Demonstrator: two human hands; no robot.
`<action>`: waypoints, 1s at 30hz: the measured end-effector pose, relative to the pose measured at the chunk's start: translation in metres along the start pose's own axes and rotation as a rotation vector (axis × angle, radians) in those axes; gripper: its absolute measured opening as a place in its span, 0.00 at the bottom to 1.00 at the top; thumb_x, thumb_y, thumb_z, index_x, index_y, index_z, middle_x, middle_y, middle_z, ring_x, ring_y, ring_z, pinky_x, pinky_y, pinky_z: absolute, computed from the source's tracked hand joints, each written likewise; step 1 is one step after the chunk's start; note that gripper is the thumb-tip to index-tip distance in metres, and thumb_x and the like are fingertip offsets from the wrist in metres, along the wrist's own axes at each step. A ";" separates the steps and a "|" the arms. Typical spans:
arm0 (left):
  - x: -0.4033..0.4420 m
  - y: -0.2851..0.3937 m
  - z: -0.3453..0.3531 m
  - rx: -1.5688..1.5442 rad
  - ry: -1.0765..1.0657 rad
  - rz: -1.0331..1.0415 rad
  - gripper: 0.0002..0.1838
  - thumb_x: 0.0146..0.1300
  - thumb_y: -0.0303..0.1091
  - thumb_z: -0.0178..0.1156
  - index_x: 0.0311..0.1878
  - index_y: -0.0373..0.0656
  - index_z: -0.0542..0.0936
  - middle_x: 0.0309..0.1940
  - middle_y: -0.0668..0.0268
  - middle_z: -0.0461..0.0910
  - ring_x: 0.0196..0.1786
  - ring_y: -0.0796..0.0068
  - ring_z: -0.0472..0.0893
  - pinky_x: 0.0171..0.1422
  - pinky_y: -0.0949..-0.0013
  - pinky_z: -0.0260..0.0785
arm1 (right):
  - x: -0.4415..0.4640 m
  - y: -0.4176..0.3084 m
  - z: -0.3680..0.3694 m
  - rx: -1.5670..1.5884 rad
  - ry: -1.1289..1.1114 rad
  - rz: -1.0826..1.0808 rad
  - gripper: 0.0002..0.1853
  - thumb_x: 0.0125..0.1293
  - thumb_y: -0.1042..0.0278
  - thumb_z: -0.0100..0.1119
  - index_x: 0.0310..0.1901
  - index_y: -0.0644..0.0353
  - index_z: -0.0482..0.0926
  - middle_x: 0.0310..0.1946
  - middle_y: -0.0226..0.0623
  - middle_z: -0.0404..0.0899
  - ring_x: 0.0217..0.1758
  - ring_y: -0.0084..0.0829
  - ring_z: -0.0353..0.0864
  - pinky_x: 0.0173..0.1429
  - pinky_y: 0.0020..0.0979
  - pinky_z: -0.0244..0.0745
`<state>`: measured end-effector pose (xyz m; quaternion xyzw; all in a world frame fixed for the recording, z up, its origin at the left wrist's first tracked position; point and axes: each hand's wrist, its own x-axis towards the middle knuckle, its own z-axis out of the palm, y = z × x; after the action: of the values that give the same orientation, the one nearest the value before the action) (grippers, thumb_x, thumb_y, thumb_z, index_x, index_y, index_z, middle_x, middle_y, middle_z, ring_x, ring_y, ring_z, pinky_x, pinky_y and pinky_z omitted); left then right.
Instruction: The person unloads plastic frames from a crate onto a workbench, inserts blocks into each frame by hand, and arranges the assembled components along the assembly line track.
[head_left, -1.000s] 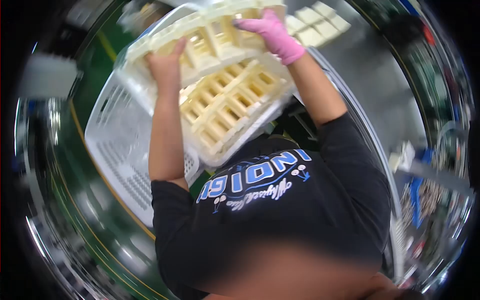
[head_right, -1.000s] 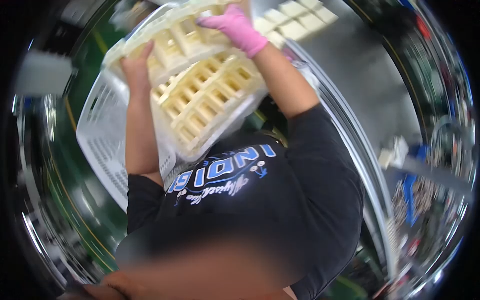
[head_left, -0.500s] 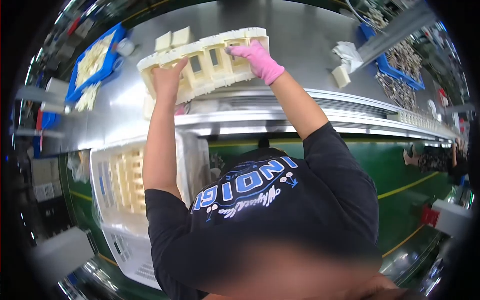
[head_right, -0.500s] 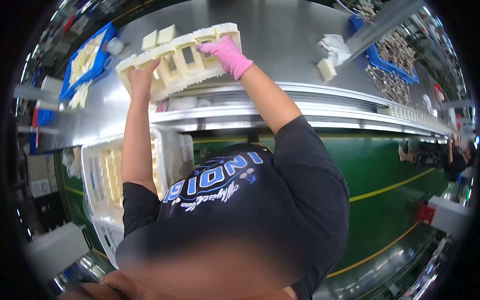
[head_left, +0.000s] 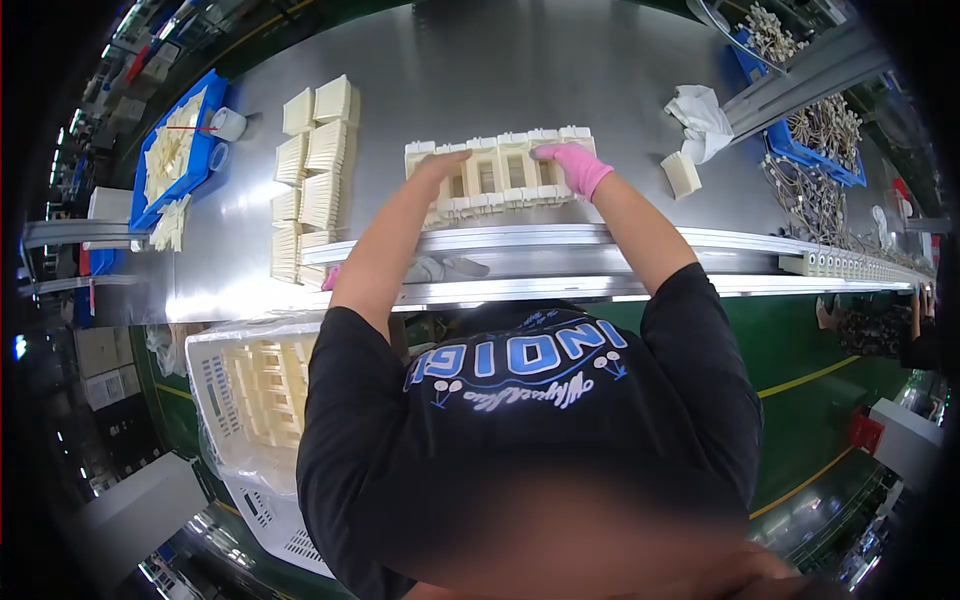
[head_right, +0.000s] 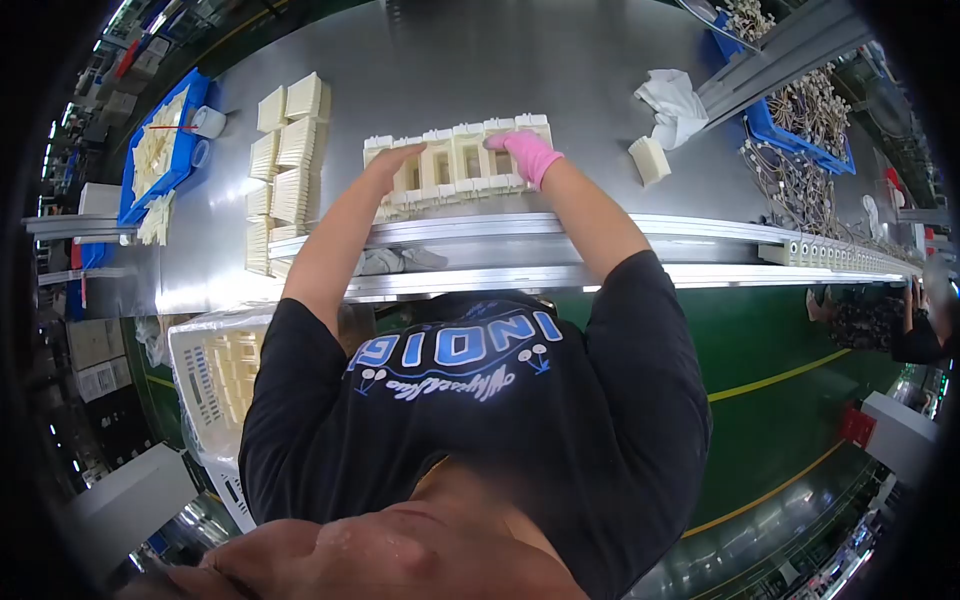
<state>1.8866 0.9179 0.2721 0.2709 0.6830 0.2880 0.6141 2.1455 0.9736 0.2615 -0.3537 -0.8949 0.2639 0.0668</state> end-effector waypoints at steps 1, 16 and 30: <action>0.028 -0.013 -0.010 -0.147 -0.116 -0.010 0.31 0.54 0.48 0.60 0.54 0.33 0.69 0.53 0.51 0.70 0.58 0.56 0.69 0.61 0.56 0.62 | 0.001 -0.001 -0.001 0.007 -0.011 0.019 0.29 0.48 0.90 0.53 0.52 0.49 0.73 0.48 0.40 0.75 0.51 0.41 0.75 0.56 0.29 0.69; -0.087 0.048 0.019 0.123 -0.119 0.747 0.31 0.57 0.44 0.57 0.60 0.36 0.63 0.55 0.56 0.69 0.55 0.68 0.69 0.57 0.70 0.60 | -0.031 -0.125 -0.060 -0.206 0.129 0.301 0.10 0.48 0.64 0.58 0.29 0.61 0.80 0.27 0.43 0.79 0.32 0.37 0.80 0.39 0.35 0.74; -0.074 0.051 0.101 0.673 -0.138 0.766 0.16 0.63 0.36 0.43 0.44 0.34 0.75 0.36 0.51 0.78 0.41 0.57 0.77 0.46 0.62 0.67 | -0.120 -0.079 -0.107 -0.133 0.622 -0.191 0.15 0.52 0.71 0.51 0.43 0.59 0.74 0.37 0.43 0.77 0.40 0.42 0.77 0.44 0.36 0.73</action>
<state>1.9953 0.9057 0.3514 0.7026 0.5476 0.2381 0.3871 2.2201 0.8904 0.4022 -0.3352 -0.8760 0.0770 0.3380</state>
